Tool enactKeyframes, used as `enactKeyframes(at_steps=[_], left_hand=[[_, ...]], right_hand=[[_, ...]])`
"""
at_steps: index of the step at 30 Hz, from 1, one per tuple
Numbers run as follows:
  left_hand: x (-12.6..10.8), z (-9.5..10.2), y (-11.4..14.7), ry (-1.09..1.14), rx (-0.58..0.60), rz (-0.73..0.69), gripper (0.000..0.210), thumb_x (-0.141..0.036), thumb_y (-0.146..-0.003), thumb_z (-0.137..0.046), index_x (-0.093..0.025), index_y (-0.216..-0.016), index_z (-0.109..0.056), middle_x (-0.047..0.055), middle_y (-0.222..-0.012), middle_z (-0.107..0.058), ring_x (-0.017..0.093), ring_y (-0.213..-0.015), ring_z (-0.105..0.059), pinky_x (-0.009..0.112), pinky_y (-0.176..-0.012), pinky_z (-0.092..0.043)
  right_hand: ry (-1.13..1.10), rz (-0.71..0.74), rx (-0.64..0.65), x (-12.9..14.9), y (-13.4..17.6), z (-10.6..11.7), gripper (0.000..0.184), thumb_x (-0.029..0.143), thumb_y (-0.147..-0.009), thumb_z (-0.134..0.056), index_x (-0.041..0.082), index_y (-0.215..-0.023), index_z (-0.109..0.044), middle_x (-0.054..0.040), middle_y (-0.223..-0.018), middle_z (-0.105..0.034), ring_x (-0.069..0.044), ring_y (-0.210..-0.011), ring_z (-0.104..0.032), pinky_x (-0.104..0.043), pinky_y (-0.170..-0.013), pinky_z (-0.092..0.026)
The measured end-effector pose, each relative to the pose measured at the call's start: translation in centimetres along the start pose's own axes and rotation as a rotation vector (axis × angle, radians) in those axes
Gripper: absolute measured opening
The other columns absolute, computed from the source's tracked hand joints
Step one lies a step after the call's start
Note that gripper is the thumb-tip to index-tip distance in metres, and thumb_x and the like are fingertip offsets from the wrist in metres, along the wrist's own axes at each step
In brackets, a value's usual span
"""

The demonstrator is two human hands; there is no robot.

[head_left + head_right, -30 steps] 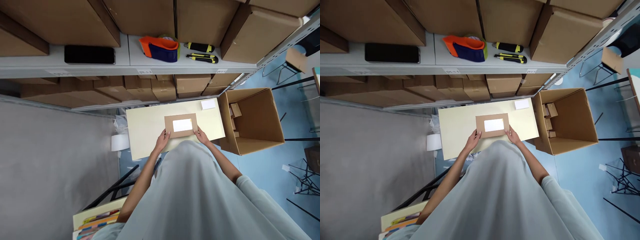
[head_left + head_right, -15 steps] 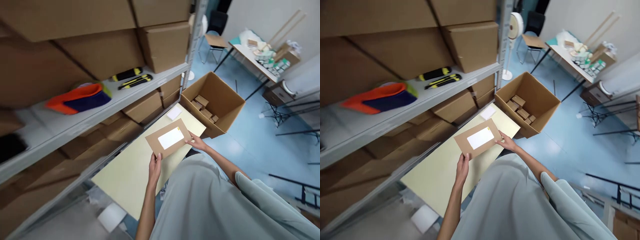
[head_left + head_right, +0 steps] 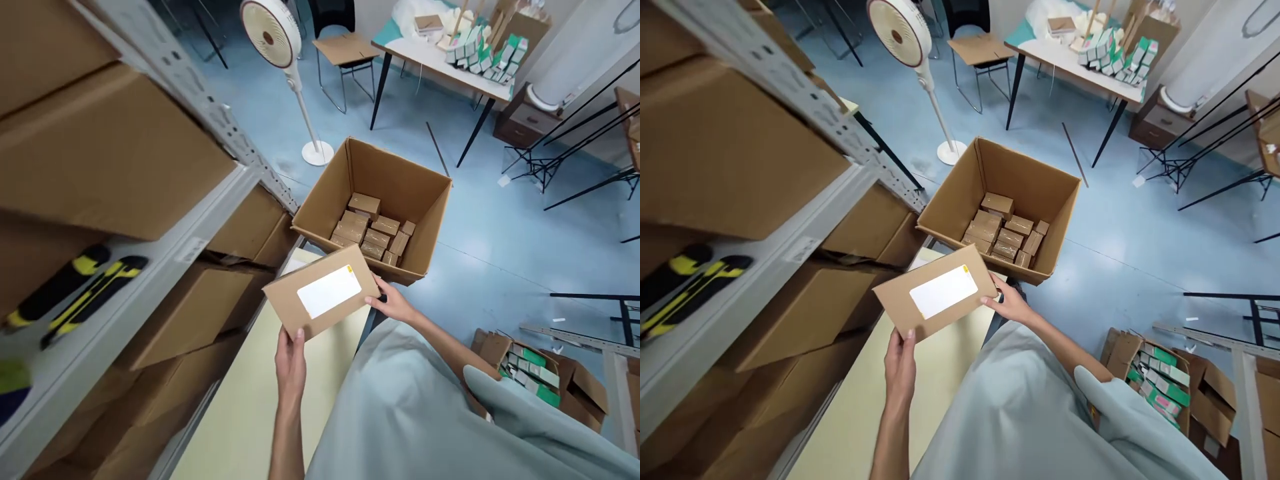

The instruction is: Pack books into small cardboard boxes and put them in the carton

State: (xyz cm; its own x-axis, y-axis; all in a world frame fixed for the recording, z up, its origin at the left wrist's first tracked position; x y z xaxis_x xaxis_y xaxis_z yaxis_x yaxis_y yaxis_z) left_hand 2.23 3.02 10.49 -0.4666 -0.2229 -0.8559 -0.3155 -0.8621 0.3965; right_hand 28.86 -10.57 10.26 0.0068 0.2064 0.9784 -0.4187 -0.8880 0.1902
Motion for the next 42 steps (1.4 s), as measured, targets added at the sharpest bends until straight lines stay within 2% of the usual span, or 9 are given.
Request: enactKeyframes(at_steps=[6,10,13,18,23,29,32,36,42], left_hand=[[-6.4,-9.3,-6.2,-0.046,0.039,0.040,0.073,-0.069,-0.103,-0.055,-0.031,-0.165,-0.047,0.009,-0.168,-0.054,0.033,-0.157,-0.050,0.043,-0.128,-0.045],[-10.0,-16.8,-11.7,-0.146,0.126,0.031,0.073,-0.067,-0.102,-0.059,-0.029,-0.164,-0.047,0.011,-0.166,-0.055,0.033,-0.154,-0.052,0.043,-0.128,-0.044],[-10.8,-22.1,-16.3,-0.252,0.183,0.059,0.072,-0.067,-0.103,-0.057,-0.026,-0.161,-0.048,0.015,-0.161,-0.059,0.034,-0.151,-0.055,0.046,-0.125,-0.046],[-8.4,-29.7,-23.4,-0.464,0.297,0.133,0.065,-0.062,-0.105,-0.052,-0.016,-0.151,-0.058,0.023,-0.152,-0.059,0.036,-0.143,-0.060,0.050,-0.122,-0.047],[-4.0,-34.2,-28.4,-0.625,0.387,0.204,0.059,-0.053,-0.101,-0.061,-0.012,-0.143,-0.063,0.024,-0.139,-0.066,0.037,-0.138,-0.063,0.048,-0.120,-0.048],[0.3,-39.6,-34.7,-0.617,0.462,0.329,0.069,-0.045,-0.098,-0.070,-0.009,-0.155,-0.054,0.025,-0.163,-0.055,0.036,-0.154,-0.052,0.043,-0.128,-0.039],[1.7,-43.9,-38.1,-0.575,0.527,0.319,0.071,-0.042,-0.098,-0.071,-0.011,-0.159,-0.051,0.025,-0.167,-0.052,0.035,-0.156,-0.050,0.043,-0.129,-0.037],[2.7,-49.2,-42.5,-0.548,0.528,0.282,0.079,-0.040,-0.093,-0.079,-0.012,-0.161,-0.050,0.024,-0.173,-0.044,0.036,-0.162,-0.042,0.044,-0.132,-0.033],[2.3,-56.3,-48.9,-0.479,0.594,0.226,0.086,-0.035,-0.094,-0.080,-0.008,-0.166,-0.042,0.025,-0.174,-0.041,0.036,-0.163,-0.041,0.047,-0.135,-0.031]], right_hand=[[-0.021,-0.089,-0.086,-2.7,-7.4,9.2,0.091,0.073,-0.096,-0.070,0.033,-0.172,-0.041,-0.0064,-0.166,-0.056,-0.034,-0.160,-0.045,-0.055,-0.137,-0.032],[-0.003,-0.221,-0.264,-6.4,-10.1,15.6,0.088,0.075,-0.094,-0.069,0.030,-0.167,-0.049,-0.0104,-0.166,-0.055,-0.036,-0.155,-0.050,-0.054,-0.132,-0.040],[-0.042,-0.362,-0.352,-9.6,-11.3,18.6,0.084,0.075,-0.097,-0.065,0.028,-0.165,-0.052,-0.0120,-0.161,-0.059,-0.034,-0.146,-0.060,-0.052,-0.125,-0.049],[-0.079,-0.556,-0.504,-14.5,-12.4,21.2,0.074,0.075,-0.098,-0.062,0.020,-0.148,-0.066,-0.0131,-0.148,-0.071,-0.033,-0.137,-0.066,-0.048,-0.122,-0.050],[-0.069,-0.745,-0.548,-21.2,-13.2,21.2,0.061,0.071,-0.091,-0.070,0.021,-0.126,-0.076,-0.0116,-0.131,-0.081,-0.031,-0.124,-0.073,-0.044,-0.112,-0.055],[-0.086,-0.906,-0.738,-29.8,-16.7,21.9,0.047,0.057,-0.087,-0.075,0.020,-0.116,-0.075,-0.0129,-0.123,-0.082,-0.029,-0.116,-0.077,-0.042,-0.101,-0.061],[-0.088,-0.927,-0.857,-33.5,-19.5,24.1,0.044,0.051,-0.087,-0.076,0.019,-0.117,-0.072,-0.0132,-0.121,-0.082,-0.028,-0.117,-0.077,-0.040,-0.099,-0.062],[-0.117,-0.840,-0.903,-37.2,-23.8,28.2,0.044,0.048,-0.088,-0.078,0.019,-0.120,-0.071,-0.0103,-0.116,-0.083,-0.026,-0.117,-0.076,-0.038,-0.099,-0.063],[-0.177,-0.839,-0.971,-40.4,-30.0,34.4,0.053,0.041,-0.090,-0.078,0.017,-0.136,-0.067,-0.0132,-0.136,-0.077,-0.027,-0.126,-0.074,-0.042,-0.112,-0.059]])
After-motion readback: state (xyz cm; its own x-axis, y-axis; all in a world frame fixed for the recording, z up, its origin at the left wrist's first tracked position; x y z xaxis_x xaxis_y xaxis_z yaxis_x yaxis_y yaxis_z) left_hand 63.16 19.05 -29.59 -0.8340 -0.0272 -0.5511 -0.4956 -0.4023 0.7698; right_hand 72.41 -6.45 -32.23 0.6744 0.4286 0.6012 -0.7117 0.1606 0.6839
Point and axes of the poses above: each hand's wrist, its own y-axis away from the middle knuckle, its own z-axis out of the back of the hand, x = y × z, the point moved 6 cm from there along -y, towards the middle knuckle
